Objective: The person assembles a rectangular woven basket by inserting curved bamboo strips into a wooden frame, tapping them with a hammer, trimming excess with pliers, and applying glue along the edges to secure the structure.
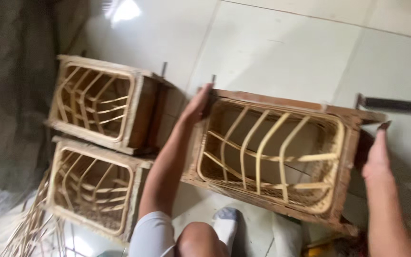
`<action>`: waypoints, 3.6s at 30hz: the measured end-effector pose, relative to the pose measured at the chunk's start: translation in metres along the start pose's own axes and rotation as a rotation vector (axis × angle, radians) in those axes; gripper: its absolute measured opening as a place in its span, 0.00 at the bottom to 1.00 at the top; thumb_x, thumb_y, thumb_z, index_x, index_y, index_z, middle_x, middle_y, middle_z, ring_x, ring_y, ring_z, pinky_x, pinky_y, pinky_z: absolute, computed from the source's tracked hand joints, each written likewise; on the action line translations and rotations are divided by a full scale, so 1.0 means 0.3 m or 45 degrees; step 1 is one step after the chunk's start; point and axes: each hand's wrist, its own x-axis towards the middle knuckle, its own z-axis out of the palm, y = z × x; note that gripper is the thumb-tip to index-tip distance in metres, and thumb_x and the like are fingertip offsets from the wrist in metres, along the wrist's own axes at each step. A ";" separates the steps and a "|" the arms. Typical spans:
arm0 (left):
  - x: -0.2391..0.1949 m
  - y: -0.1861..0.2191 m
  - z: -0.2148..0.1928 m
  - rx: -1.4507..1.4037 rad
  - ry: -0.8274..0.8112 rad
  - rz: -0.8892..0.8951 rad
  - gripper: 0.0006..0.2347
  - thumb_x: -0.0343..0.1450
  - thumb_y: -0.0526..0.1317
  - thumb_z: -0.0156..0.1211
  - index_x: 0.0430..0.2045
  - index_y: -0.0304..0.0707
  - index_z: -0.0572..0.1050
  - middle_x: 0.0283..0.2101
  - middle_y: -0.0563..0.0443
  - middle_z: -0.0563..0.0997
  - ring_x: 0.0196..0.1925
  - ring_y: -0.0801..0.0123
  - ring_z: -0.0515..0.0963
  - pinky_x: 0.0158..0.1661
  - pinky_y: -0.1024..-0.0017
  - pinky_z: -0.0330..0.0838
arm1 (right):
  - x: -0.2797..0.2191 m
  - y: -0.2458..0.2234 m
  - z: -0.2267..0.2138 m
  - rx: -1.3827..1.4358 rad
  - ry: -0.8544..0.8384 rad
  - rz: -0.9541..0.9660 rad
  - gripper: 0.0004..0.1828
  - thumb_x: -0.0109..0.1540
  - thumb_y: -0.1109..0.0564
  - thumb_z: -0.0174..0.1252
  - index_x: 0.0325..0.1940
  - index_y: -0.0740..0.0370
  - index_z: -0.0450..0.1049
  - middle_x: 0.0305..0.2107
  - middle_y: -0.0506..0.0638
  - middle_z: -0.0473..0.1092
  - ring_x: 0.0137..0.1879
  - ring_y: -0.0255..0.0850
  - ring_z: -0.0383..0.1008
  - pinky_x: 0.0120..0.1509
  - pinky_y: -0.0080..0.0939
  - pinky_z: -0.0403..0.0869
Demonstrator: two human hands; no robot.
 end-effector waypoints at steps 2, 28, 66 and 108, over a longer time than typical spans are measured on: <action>-0.039 0.020 0.018 -0.070 0.033 -0.032 0.24 0.75 0.61 0.48 0.37 0.33 0.73 0.26 0.51 0.75 0.24 0.69 0.73 0.25 0.68 0.69 | 0.019 -0.040 0.022 -0.034 0.006 0.051 0.44 0.67 0.25 0.40 0.73 0.62 0.58 0.64 0.57 0.66 0.72 0.48 0.66 0.75 0.49 0.66; -0.306 0.162 0.086 -1.276 0.298 0.530 0.24 0.72 0.58 0.55 0.55 0.39 0.75 0.55 0.51 0.79 0.55 0.67 0.78 0.58 0.67 0.70 | -0.500 -0.054 -0.129 -0.401 -0.120 -0.472 0.31 0.62 0.28 0.52 0.49 0.57 0.71 0.39 0.55 0.72 0.44 0.47 0.72 0.50 0.47 0.71; -0.514 -0.303 0.444 0.515 0.663 0.786 0.43 0.65 0.26 0.62 0.75 0.32 0.42 0.69 0.19 0.61 0.70 0.34 0.63 0.66 0.51 0.59 | -0.557 -0.154 0.110 -1.464 0.276 -1.254 0.22 0.77 0.50 0.51 0.43 0.73 0.78 0.33 0.64 0.77 0.39 0.52 0.79 0.43 0.50 0.79; -0.832 -0.279 0.514 1.359 -0.068 1.142 0.21 0.67 0.50 0.68 0.50 0.38 0.76 0.37 0.50 0.79 0.40 0.61 0.79 0.42 0.65 0.72 | -0.753 0.689 -0.918 -1.357 0.761 -0.323 0.27 0.64 0.58 0.68 0.62 0.73 0.69 0.47 0.65 0.77 0.51 0.52 0.78 0.59 0.53 0.74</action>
